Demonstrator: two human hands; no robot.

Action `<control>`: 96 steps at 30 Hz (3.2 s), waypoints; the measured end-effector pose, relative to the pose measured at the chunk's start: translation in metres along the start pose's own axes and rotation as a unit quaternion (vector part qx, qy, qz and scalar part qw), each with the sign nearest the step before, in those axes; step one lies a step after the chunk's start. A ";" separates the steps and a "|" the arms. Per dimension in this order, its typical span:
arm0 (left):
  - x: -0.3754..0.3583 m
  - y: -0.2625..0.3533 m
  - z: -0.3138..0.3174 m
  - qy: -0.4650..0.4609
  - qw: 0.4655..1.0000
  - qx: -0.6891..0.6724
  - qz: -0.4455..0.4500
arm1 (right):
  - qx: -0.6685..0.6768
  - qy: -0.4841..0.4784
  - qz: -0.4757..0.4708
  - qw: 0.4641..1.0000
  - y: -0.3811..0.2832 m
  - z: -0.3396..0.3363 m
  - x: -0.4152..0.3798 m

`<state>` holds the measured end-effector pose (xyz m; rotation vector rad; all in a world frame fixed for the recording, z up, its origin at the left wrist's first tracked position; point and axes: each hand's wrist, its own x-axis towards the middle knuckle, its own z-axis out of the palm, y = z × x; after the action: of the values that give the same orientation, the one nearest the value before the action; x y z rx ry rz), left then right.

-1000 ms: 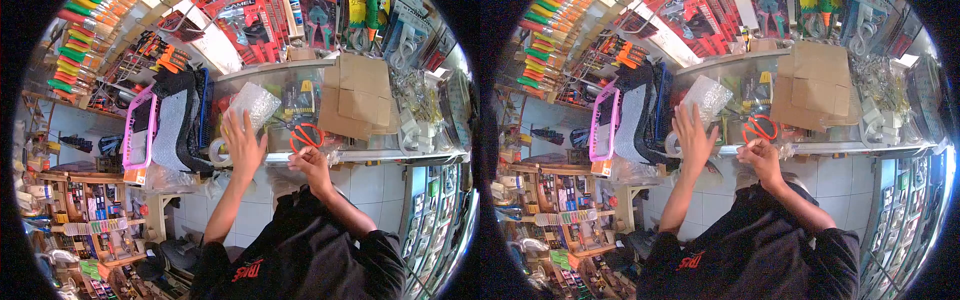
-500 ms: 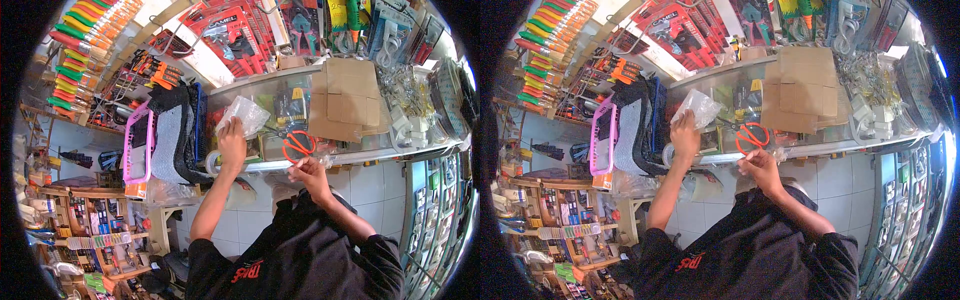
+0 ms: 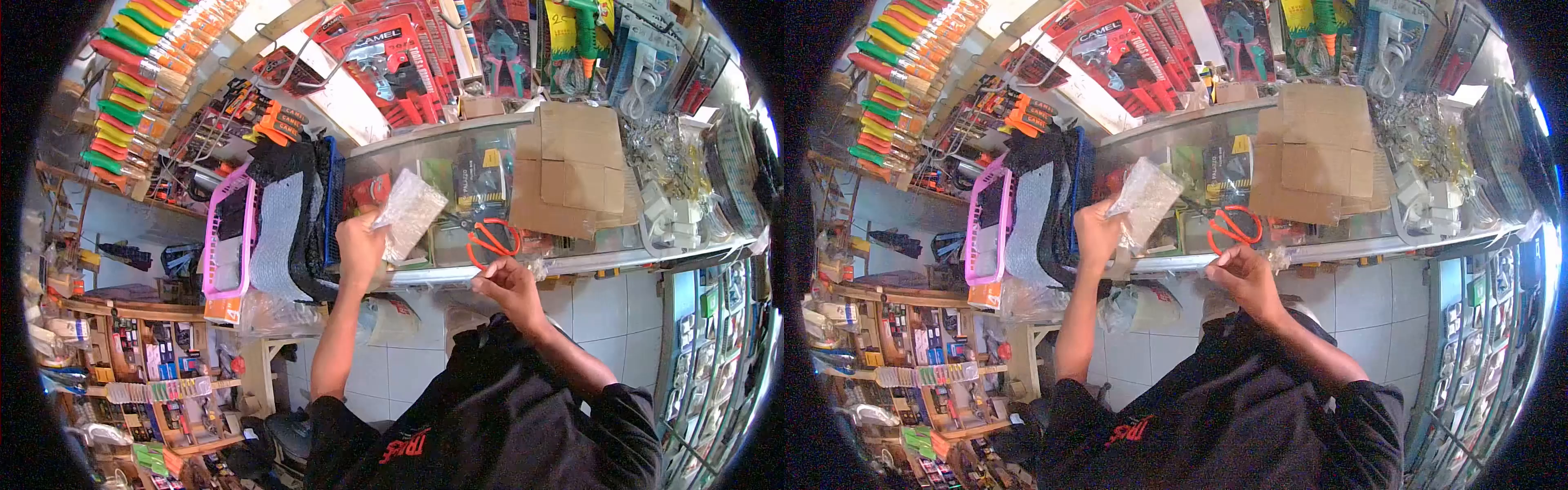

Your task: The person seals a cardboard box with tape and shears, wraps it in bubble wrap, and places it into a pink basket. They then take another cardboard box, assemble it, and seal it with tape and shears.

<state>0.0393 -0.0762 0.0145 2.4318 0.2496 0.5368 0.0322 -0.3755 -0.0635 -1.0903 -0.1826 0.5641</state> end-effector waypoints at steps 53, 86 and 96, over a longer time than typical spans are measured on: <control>-0.053 0.031 0.029 -0.050 0.985 0.037 0.159 | -0.367 -0.164 -0.243 0.883 -0.014 0.040 0.051; -0.072 0.052 0.032 -0.143 0.979 0.103 0.107 | -0.248 -0.145 -0.304 0.909 -0.006 0.031 0.058; -0.086 0.045 0.050 -0.090 0.977 0.163 0.104 | -0.006 -0.154 -0.189 0.970 0.002 0.023 0.061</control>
<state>-0.0136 -0.1643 -0.0213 2.8272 0.0057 0.3839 0.0734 -0.3251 -0.0626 -0.9424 -0.6523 0.3840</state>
